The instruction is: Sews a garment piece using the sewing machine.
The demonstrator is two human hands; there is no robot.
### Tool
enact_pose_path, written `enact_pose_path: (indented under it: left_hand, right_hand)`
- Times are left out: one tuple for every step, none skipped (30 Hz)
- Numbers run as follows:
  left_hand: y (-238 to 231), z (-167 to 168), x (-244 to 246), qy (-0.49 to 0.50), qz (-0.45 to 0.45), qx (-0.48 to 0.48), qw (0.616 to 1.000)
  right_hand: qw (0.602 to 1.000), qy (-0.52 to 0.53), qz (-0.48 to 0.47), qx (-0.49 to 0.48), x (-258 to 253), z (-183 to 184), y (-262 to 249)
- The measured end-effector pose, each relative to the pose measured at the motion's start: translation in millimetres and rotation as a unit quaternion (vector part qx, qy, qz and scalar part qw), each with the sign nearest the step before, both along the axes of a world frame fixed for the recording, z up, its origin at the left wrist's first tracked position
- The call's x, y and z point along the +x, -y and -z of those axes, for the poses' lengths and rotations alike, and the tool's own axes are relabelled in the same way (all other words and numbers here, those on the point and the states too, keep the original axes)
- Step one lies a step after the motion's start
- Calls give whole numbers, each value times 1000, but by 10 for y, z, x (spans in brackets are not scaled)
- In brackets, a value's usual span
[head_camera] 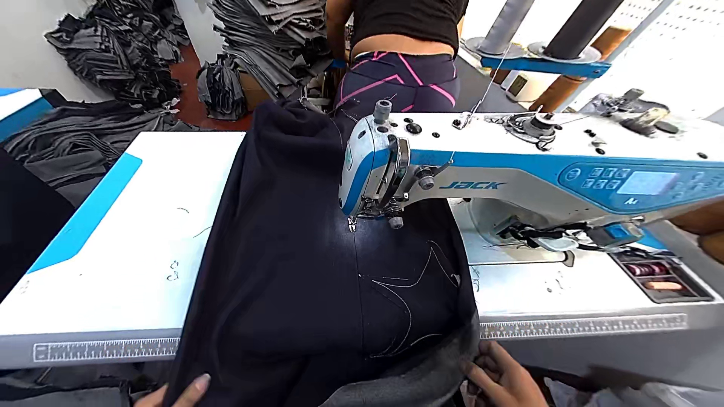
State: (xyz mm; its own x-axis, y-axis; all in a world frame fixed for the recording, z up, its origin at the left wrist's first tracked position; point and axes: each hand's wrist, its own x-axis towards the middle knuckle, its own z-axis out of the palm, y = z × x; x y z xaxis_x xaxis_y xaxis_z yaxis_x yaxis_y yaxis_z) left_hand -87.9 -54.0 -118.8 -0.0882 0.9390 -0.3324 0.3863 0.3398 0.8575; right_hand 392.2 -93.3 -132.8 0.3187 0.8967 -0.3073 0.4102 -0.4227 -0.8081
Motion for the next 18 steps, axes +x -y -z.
enact_pose_path:
  left_hand:
    - [-19, -30, -66, -31, -12, 7, 999]
    - [-40, -76, -94, -50, -22, 13, 998]
    - [-53, -132, -71, -53, -33, 21, 998]
    - [-58, -184, -6, -42, -46, 30, 998]
    - [-58, -217, 87, -24, -61, 46, 997]
    - [-54, -230, 183, -9, -70, 64, 995]
    - [-50, -223, 265, 0, -71, 85, 994]
    - [-45, -204, 332, 5, -73, 105, 992]
    - [-39, -189, 387, 17, -82, 121, 989]
    - [-40, -190, 421, 38, -96, 132, 986]
    - [-50, -198, 428, 66, -109, 140, 982]
    - [-62, -204, 408, 88, -118, 146, 978]
    - [-63, -199, 364, 99, -120, 150, 976]
    - [-56, -179, 301, 95, -111, 149, 978]
    - [-53, -137, 235, 76, -98, 145, 982]
    - [-53, -60, 182, 49, -86, 137, 986]
    - [-51, 37, 153, 20, -76, 124, 989]
    - [-53, 135, 141, -5, -72, 112, 991]
  right_hand:
    - [997, -68, 39, 4, -78, 8, 38]
    - [992, -92, 75, 31, -168, 7, 63]
    - [990, -57, 98, 84, -259, 16, 84]
    - [982, 40, 94, 157, -336, 39, 93]
    - [955, 164, 63, 239, -391, 54, 75]
    - [910, 270, 16, 315, -418, 57, 22]
    - [866, 342, -47, 360, -425, 61, -62]
    - [837, 384, -118, 371, -434, 69, -159]
    - [819, 406, -184, 361, -444, 91, -255]
    - [808, 414, -240, 345, -445, 120, -333]
    - [801, 417, -278, 326, -420, 134, -376]
    - [794, 426, -300, 312, -350, 138, -378]
    - [794, 428, -322, 289, -215, 125, -332]
    - [804, 416, -343, 252, -15, 75, -251]
    - [824, 391, -357, 203, 241, 3, -160]
    - [848, 353, -365, 153, 540, -59, -78]
    - [867, 304, -374, 126, 852, -81, -13]
    - [878, 267, -380, 113, 1124, -70, 49]
